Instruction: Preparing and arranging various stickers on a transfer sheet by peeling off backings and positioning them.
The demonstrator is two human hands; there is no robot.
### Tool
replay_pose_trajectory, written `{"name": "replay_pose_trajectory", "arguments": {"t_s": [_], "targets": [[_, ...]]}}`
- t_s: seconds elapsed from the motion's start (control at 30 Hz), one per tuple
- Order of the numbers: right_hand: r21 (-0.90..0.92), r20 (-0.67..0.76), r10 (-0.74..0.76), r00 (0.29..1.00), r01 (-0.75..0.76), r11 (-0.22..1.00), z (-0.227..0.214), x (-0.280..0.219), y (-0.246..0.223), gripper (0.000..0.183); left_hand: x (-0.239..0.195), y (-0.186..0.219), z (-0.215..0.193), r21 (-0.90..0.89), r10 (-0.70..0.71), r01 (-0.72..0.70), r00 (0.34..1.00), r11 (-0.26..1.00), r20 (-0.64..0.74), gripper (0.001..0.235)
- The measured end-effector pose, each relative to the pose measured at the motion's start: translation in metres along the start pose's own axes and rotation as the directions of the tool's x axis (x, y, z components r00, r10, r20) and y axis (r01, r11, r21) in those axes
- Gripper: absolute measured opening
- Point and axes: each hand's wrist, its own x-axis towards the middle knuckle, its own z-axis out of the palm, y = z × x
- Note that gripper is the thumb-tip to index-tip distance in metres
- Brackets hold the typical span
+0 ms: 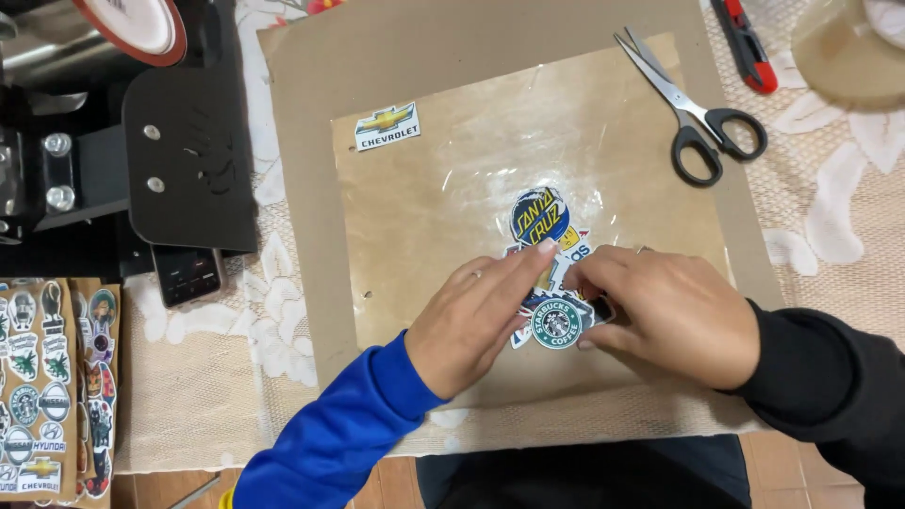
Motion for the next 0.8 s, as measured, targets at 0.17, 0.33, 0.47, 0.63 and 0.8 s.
{"name": "replay_pose_trajectory", "arguments": {"t_s": [0.17, 0.33, 0.47, 0.63, 0.8], "targets": [[0.031, 0.077, 0.085, 0.993, -0.088, 0.996, -0.004, 0.007, 0.001, 0.029, -0.006, -0.001, 0.004, -0.124, -0.076, 0.068, 0.995, 0.990, -0.068, 0.070], [0.183, -0.039, 0.027, 0.999, -0.020, 0.983, -0.007, 0.007, 0.005, 0.034, -0.005, 0.001, -0.001, -0.301, -0.137, 0.093, 0.982, 0.949, -0.129, 0.072], [0.436, -0.251, -0.143, 0.957, 0.244, 0.866, -0.025, 0.006, 0.001, 0.051, -0.009, 0.002, -0.006, -0.130, 0.020, -0.063, 0.951, 0.990, -0.307, 0.090], [0.378, -0.563, -0.204, 0.801, 0.469, 0.798, -0.025, 0.006, -0.014, 0.024, -0.019, 0.001, -0.004, -0.345, -0.107, 0.020, 0.966, 0.938, -0.235, 0.053], [-0.002, -0.714, -0.442, 0.543, 0.630, 0.777, -0.024, -0.007, -0.010, 0.018, -0.027, -0.011, 0.013, 0.090, 0.264, -0.255, 0.816, 0.963, -0.513, 0.050]]}}
